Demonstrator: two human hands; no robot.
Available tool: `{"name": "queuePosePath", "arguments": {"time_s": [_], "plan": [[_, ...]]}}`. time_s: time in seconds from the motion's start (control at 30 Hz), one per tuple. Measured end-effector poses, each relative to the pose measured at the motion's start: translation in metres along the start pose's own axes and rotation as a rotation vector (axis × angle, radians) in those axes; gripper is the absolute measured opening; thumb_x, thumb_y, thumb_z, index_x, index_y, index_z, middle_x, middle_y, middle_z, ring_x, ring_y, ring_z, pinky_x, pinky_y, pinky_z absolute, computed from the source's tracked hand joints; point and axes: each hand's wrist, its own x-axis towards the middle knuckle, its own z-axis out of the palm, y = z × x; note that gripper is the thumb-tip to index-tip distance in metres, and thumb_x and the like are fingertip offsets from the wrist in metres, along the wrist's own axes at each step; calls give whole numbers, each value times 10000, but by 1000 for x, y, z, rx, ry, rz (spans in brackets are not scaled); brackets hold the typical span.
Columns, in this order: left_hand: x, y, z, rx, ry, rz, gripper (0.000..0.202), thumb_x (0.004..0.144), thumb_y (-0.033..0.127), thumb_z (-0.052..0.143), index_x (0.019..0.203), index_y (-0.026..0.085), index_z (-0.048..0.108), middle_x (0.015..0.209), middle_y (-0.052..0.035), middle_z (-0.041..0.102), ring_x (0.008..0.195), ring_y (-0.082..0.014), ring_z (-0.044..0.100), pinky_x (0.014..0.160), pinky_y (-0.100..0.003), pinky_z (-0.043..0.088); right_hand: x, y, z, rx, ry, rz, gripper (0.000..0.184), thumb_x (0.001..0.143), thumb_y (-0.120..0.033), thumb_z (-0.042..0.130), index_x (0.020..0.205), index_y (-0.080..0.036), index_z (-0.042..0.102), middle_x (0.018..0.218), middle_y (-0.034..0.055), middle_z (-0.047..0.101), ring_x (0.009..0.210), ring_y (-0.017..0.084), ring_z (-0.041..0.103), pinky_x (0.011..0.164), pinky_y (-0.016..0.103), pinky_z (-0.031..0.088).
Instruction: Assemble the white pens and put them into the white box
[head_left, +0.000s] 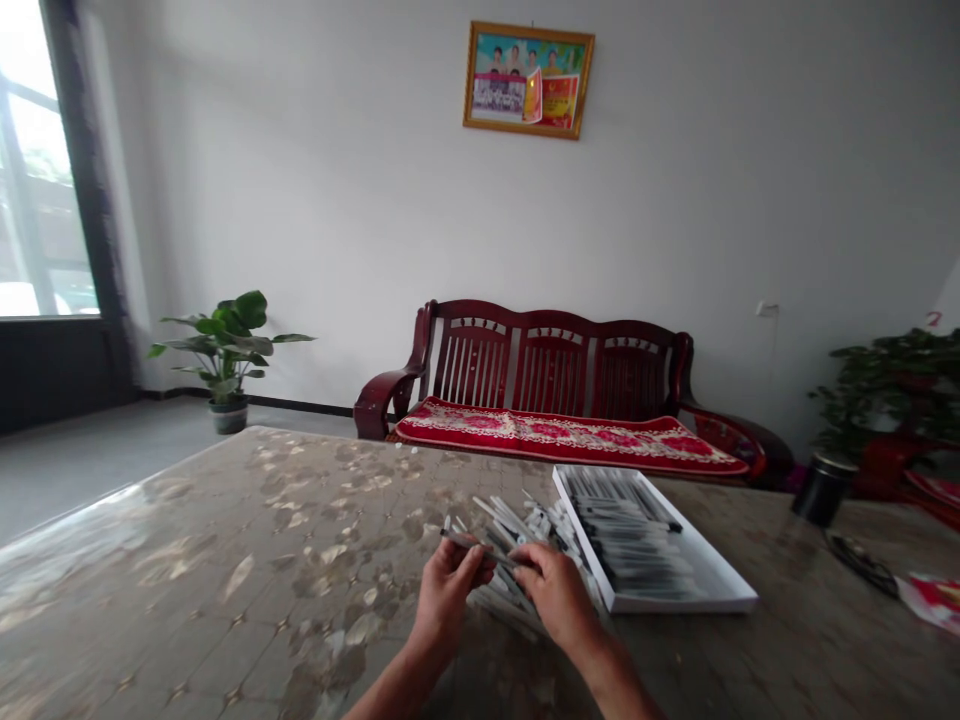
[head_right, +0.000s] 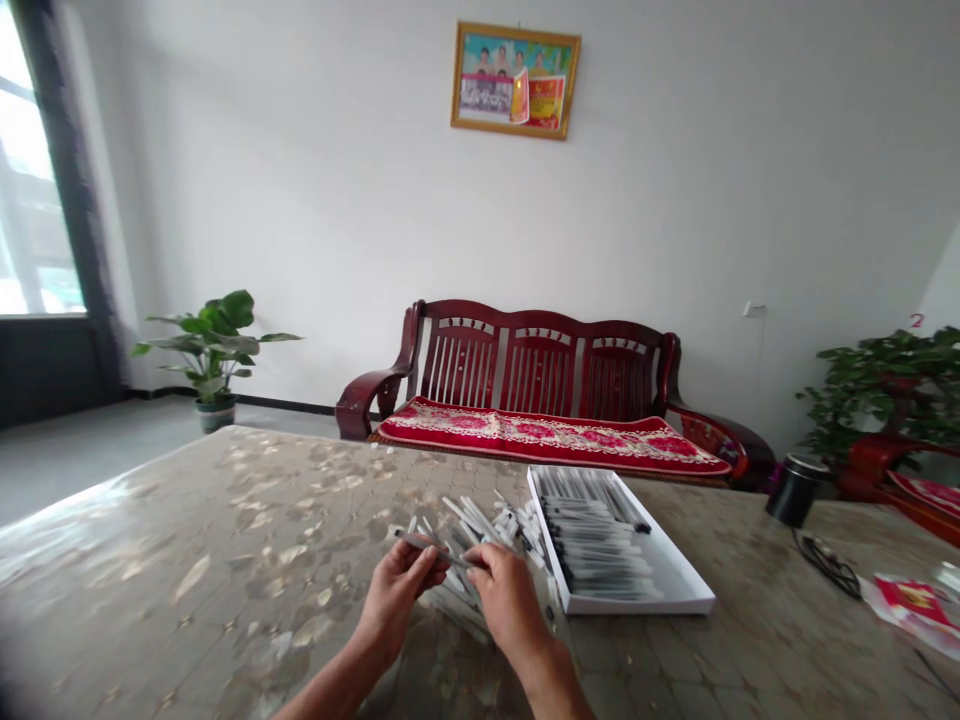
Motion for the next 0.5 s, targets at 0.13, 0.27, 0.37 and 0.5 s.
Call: {"name": "queuePosePath", "arguments": {"time_s": [0.13, 0.27, 0.37, 0.5], "plan": [[0, 0, -1, 0, -4, -82, 550, 444, 483, 914, 790, 158, 636, 698, -16, 725, 634, -168, 701, 614, -262, 567, 1, -10, -15, -240, -20, -43, 193, 831, -206, 562, 890, -256, 740, 922, 15, 733, 935, 181, 652, 827, 253, 450], [3, 9, -9, 12, 57, -79, 677, 433, 491, 911, 958, 174, 625, 869, -47, 751, 689, -181, 716, 644, -285, 574, 21, 7, -49, -418, 51, 122, 188, 853, -255, 562, 939, -259, 730, 974, 13, 737, 971, 191, 639, 818, 250, 436], [7, 13, -15, 25, 177, -43, 670, 448, 517, 891, 956, 176, 620, 842, -34, 734, 645, -159, 696, 608, -271, 558, 41, 32, -89, -603, 121, 260, 230, 904, -287, 505, 1016, -272, 705, 1022, 11, 732, 973, 183, 637, 764, 243, 431], [10, 13, -18, 73, 249, -24, 674, 439, 558, 867, 941, 178, 626, 848, -24, 716, 616, -148, 678, 549, -250, 523, 57, 64, -141, -819, 145, 342, 193, 899, -258, 519, 974, -254, 696, 1011, 46, 719, 997, 231, 602, 725, 281, 401]]}}
